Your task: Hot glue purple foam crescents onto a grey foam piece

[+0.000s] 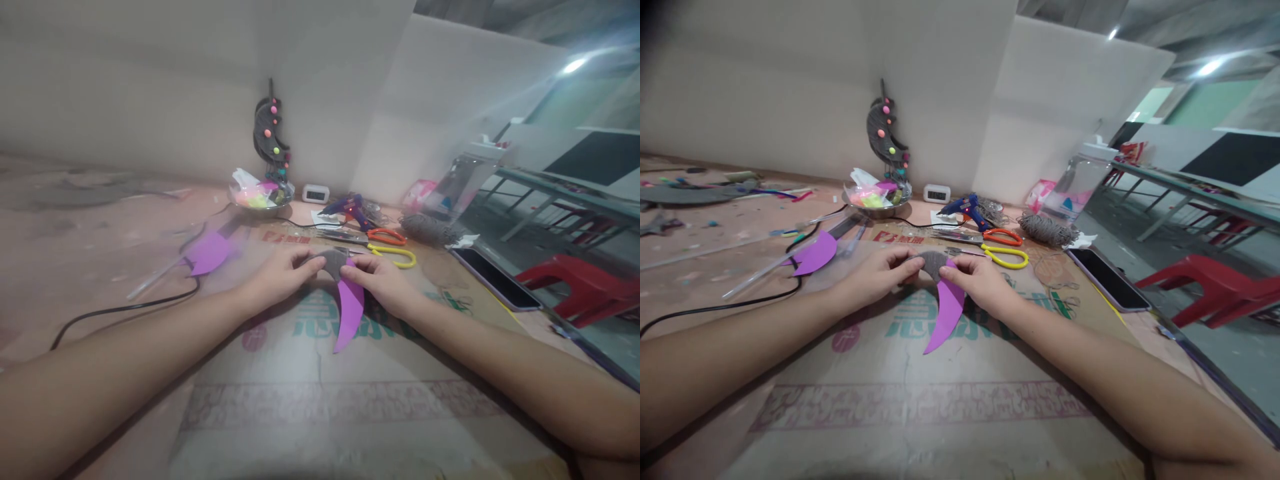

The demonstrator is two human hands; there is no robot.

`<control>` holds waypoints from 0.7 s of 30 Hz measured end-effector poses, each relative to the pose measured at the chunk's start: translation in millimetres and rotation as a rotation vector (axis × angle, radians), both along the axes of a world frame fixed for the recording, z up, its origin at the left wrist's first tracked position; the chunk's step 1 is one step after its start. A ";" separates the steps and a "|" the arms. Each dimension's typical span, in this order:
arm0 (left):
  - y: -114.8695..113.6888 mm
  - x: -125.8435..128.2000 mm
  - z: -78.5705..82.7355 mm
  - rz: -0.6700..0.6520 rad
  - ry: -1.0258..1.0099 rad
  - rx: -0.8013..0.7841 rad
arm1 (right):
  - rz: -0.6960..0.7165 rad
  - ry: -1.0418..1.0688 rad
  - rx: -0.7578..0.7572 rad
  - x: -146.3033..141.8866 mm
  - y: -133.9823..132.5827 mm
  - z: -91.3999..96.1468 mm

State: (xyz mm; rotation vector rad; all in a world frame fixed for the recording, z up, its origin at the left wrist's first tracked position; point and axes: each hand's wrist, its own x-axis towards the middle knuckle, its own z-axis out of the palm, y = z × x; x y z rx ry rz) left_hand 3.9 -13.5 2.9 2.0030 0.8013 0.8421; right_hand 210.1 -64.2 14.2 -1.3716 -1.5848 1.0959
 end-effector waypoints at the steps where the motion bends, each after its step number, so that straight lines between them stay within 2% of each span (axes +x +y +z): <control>1: -0.1 0.0 0.3 -0.001 0.002 -0.002 | 0.002 -0.003 0.001 0.0 -0.2 -0.3; 12: -1.4 0.1 1.0 0.041 -0.016 -0.039 | 0.075 -0.077 0.049 -1.4 1.4 1.2; 21: -3.1 0.1 2.7 0.012 -0.043 -0.087 | 0.035 -0.029 0.043 2.2 2.0 -4.8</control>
